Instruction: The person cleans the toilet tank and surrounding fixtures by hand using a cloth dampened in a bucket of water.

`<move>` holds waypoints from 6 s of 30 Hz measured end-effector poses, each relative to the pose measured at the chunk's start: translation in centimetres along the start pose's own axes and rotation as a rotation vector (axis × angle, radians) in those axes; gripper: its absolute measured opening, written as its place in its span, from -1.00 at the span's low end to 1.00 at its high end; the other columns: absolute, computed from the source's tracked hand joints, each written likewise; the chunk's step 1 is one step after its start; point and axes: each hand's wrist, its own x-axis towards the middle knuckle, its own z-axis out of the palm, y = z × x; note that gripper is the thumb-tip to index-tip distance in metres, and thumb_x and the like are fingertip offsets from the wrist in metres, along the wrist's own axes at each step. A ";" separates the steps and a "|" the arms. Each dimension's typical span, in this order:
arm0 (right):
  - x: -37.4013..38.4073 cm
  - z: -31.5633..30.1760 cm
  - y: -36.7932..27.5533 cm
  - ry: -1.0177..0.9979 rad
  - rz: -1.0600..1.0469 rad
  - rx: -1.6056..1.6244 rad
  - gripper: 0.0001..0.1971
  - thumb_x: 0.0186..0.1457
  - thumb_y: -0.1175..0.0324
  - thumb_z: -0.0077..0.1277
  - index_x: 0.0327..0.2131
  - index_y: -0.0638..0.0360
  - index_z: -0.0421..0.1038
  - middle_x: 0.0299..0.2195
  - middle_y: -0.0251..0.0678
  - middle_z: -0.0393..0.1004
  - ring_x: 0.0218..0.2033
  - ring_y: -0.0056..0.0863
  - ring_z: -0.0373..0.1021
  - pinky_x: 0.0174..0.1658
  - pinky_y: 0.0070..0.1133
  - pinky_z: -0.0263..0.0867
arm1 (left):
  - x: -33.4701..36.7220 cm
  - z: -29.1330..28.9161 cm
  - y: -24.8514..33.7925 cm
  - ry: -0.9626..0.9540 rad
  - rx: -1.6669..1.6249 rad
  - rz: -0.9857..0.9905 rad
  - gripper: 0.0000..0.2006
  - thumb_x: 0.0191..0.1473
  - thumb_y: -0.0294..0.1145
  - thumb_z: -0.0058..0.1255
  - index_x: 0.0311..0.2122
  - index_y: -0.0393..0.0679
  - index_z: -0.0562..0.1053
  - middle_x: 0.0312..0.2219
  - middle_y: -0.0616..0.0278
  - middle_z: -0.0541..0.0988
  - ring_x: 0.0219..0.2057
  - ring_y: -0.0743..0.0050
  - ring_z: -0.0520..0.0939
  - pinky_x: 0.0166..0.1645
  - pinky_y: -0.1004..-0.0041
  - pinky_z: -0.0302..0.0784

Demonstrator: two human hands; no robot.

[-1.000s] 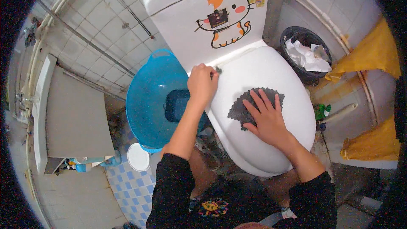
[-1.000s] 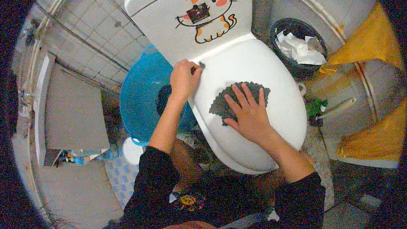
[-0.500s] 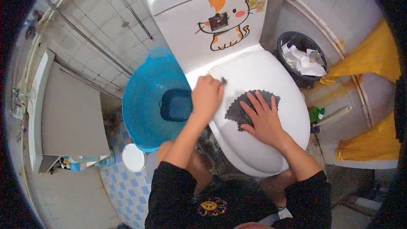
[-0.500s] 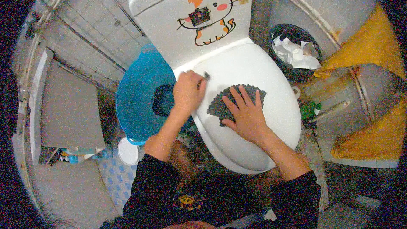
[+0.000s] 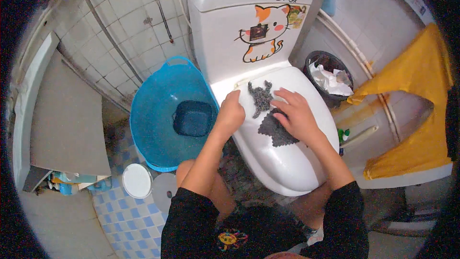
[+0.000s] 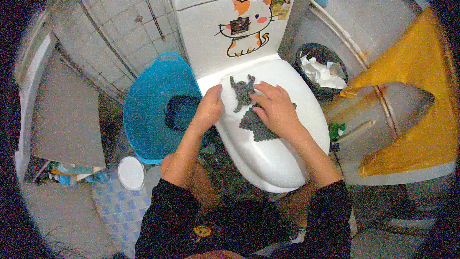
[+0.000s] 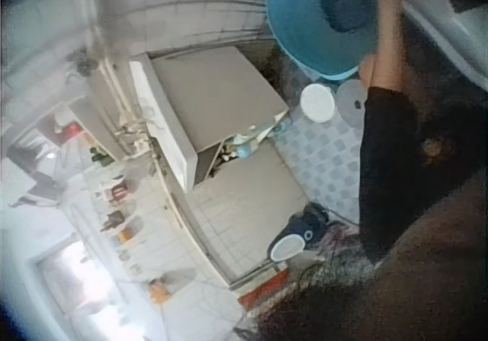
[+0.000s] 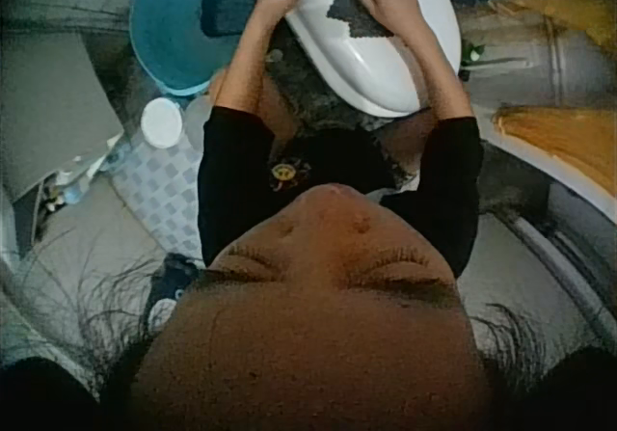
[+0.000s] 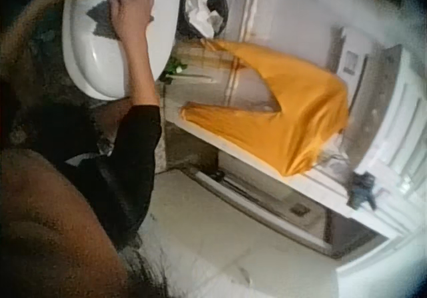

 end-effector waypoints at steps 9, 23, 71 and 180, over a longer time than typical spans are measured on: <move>7.4 6.5 2.2 -0.044 -0.032 -0.008 -0.76 0.00 0.33 0.12 -0.20 0.07 0.55 -0.03 -0.19 0.44 -0.02 -0.18 0.36 0.03 -0.38 0.32 | -3.6 4.2 1.4 0.062 0.559 0.095 -0.55 0.09 -0.56 -0.25 0.08 -0.60 0.21 0.13 -0.47 0.19 0.08 -0.35 0.35 0.06 0.14 0.46; 8.5 6.1 6.3 0.040 0.264 -0.001 -0.67 -0.11 0.15 0.27 -0.34 0.13 0.46 -0.22 -0.16 0.34 -0.15 -0.13 0.31 -0.09 -0.36 0.30 | -4.0 3.0 4.0 -0.050 0.828 0.089 -0.53 0.11 -0.51 -0.21 0.12 -0.56 0.22 0.15 -0.37 0.22 0.13 -0.19 0.35 0.01 0.21 0.48; 12.8 10.1 1.2 0.076 0.114 -0.071 -0.57 -0.23 0.06 0.31 -0.35 0.15 0.46 -0.26 -0.17 0.35 -0.22 -0.15 0.32 -0.20 -0.33 0.31 | -4.7 5.0 5.5 -0.089 0.873 -0.013 -0.52 0.05 -0.49 -0.12 0.10 -0.47 0.32 0.03 -0.48 0.35 -0.08 -0.27 0.56 -0.11 0.22 0.60; -11.0 -0.2 6.4 0.066 0.490 0.010 -0.43 -0.14 -0.03 0.26 -0.04 -0.09 0.38 0.20 -0.08 0.11 0.21 -0.12 0.07 0.09 0.01 0.10 | 2.8 -15.3 9.7 -0.134 -0.140 -0.500 -0.58 -0.07 -0.56 -0.23 -0.02 -0.44 0.27 -0.30 -0.11 0.50 -0.49 -0.11 0.64 -0.46 0.18 0.69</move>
